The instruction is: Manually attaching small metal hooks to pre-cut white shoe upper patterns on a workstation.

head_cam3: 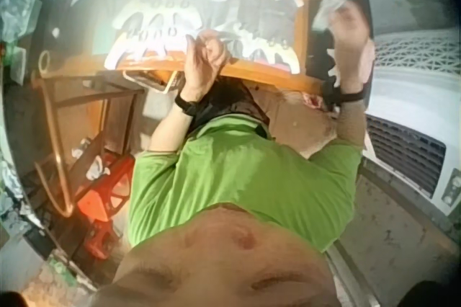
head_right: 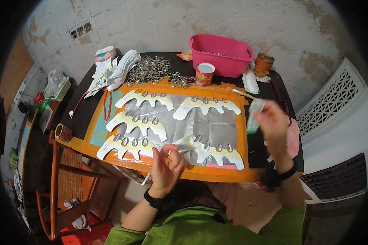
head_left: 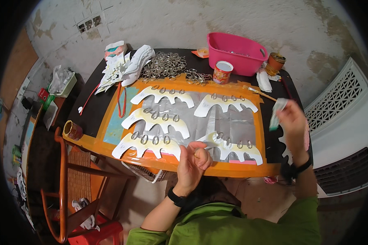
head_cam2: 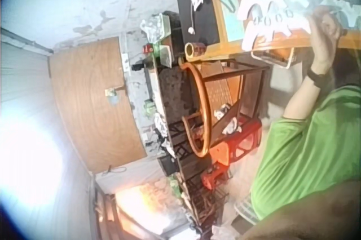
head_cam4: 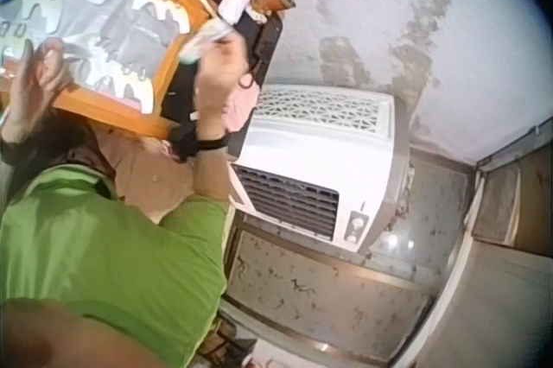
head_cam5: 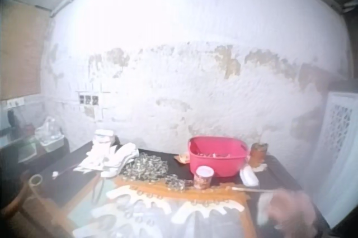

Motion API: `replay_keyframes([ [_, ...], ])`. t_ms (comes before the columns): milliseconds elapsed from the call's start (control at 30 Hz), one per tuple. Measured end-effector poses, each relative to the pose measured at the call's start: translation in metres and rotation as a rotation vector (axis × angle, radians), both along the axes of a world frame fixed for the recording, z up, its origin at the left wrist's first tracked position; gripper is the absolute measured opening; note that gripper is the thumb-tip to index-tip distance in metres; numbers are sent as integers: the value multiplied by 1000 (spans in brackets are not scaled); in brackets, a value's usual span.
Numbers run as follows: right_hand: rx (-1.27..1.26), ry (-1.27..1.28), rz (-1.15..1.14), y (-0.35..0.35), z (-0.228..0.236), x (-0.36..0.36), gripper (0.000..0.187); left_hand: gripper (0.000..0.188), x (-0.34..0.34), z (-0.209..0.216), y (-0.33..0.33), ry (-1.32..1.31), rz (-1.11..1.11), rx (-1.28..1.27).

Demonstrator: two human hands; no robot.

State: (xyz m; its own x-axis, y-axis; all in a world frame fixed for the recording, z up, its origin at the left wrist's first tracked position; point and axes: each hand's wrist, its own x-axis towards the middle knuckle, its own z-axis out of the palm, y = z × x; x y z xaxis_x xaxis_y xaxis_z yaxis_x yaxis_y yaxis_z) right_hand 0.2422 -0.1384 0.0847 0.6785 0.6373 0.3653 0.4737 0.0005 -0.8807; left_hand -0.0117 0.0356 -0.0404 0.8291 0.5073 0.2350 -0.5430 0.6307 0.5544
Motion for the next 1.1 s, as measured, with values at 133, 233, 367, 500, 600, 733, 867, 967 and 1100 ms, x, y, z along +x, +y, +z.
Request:
replay_keyframes([
  [133,12,307,255,-3,-29,-77,15,65,0,2,-4,86,48,110],
  [233,85,480,275,3,-50,-110,16,66,-2,4,-6,147,69,171],
  [367,117,552,303,6,-67,-133,16,67,-6,5,-9,178,79,231],
  [500,128,543,360,7,-73,-145,14,63,-10,1,-15,150,121,253],
  [600,148,574,393,6,-73,-151,14,64,-18,-4,-22,82,297,534],
  [733,187,814,409,-1,-76,-159,12,74,-43,-12,-21,56,403,1232],
  [867,124,920,421,-2,-84,-159,14,78,-63,-18,-22,186,474,1637],
  [967,91,883,423,1,-89,-161,15,77,-68,-20,-22,228,499,1693],
  [1100,84,889,420,2,-88,-163,16,74,-72,-17,-21,255,511,1713],
])
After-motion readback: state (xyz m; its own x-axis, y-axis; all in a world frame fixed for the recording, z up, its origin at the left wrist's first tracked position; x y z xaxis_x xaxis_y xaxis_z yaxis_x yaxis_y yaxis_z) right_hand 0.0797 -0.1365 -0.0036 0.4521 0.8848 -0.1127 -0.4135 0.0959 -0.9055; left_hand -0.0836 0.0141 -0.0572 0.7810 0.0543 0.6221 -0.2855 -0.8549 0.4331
